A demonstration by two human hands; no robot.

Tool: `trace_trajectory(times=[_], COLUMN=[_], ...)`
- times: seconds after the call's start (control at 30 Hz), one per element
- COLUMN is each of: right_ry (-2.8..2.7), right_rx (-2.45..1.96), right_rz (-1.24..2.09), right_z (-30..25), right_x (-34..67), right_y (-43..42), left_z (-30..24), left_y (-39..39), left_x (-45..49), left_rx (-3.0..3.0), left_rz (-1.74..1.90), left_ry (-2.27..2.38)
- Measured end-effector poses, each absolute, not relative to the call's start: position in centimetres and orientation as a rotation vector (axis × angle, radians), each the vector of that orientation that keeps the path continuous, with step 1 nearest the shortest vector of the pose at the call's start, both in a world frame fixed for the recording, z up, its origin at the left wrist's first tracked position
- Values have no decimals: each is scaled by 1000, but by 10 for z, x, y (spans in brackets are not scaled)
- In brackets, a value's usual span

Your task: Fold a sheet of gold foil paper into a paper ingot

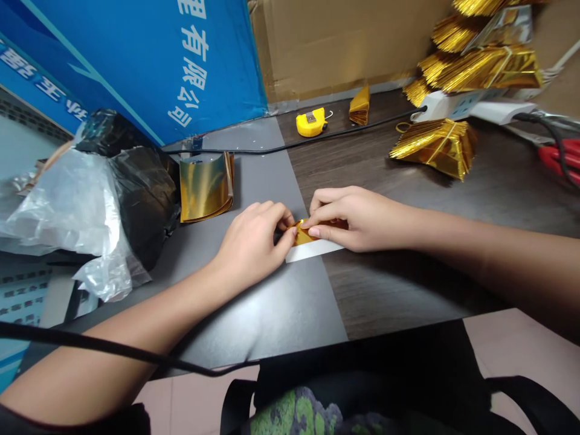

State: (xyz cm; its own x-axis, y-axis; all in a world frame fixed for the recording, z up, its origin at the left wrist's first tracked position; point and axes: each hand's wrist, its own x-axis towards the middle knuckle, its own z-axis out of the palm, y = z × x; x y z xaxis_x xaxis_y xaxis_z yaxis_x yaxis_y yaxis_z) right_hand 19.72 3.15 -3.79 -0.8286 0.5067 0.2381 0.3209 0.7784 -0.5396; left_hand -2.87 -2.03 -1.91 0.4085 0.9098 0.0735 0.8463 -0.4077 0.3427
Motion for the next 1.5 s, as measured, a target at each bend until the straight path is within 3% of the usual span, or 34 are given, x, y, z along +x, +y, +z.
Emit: trace_trajectory(times=[0.7,0.93,1.5], right_ry=[-2609,-2644,-2644], right_rx=[-659,-624,-620], right_rz=[645,590,625], right_z=[-38,-42,-41], right_x=[197,198,200], right_y=[34,36,34], left_z=[-15,-31,-32], left_y=[-34,-38,-40], left_x=[-33,-47,-47], left_rx=[2729,2752,2620], left_rz=[323,524,598], left_ry=[1266,1217,1300])
